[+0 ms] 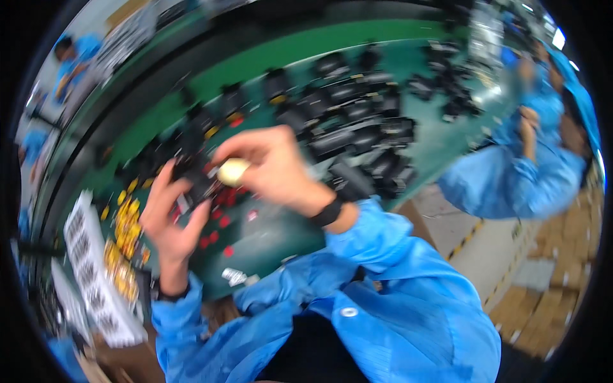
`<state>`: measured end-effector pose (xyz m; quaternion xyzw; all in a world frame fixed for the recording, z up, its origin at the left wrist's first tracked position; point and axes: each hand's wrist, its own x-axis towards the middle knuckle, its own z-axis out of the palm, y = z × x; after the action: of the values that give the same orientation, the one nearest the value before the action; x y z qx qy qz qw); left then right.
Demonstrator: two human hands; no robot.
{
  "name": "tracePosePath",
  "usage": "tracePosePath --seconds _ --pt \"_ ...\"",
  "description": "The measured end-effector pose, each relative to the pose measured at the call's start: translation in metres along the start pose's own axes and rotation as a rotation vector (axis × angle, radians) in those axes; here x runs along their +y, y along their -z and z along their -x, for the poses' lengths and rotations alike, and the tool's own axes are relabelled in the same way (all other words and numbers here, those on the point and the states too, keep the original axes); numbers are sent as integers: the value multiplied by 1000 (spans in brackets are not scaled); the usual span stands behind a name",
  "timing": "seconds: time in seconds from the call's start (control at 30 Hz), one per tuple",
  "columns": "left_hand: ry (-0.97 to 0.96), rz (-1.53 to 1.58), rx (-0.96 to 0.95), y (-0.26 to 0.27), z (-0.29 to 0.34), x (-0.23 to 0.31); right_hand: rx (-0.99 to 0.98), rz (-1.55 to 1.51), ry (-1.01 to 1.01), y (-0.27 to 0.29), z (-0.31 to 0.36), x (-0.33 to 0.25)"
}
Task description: Assembling electronic components into plastic housings at a factory assembly line.
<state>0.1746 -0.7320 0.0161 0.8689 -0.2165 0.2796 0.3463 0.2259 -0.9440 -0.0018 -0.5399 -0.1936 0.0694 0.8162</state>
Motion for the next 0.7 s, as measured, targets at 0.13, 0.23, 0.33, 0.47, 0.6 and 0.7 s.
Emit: tracePosePath --seconds 0.13,0.23,0.33,0.47,0.6,0.7 --pt "-226 -181 42 -5 -29 15 87 -30 130 4 -15 6" --pt "-253 -281 -10 -7 -47 25 277 -79 128 7 -21 1" --pt "-364 -401 -35 -15 -62 27 363 -322 38 29 -25 0" --pt "-552 -475 19 -28 -79 23 440 -501 57 44 -28 -4" --pt "-557 -394 87 -32 -86 31 431 -583 85 56 -30 0" --pt "-530 -373 105 -36 -87 34 465 -607 70 59 -28 -4"
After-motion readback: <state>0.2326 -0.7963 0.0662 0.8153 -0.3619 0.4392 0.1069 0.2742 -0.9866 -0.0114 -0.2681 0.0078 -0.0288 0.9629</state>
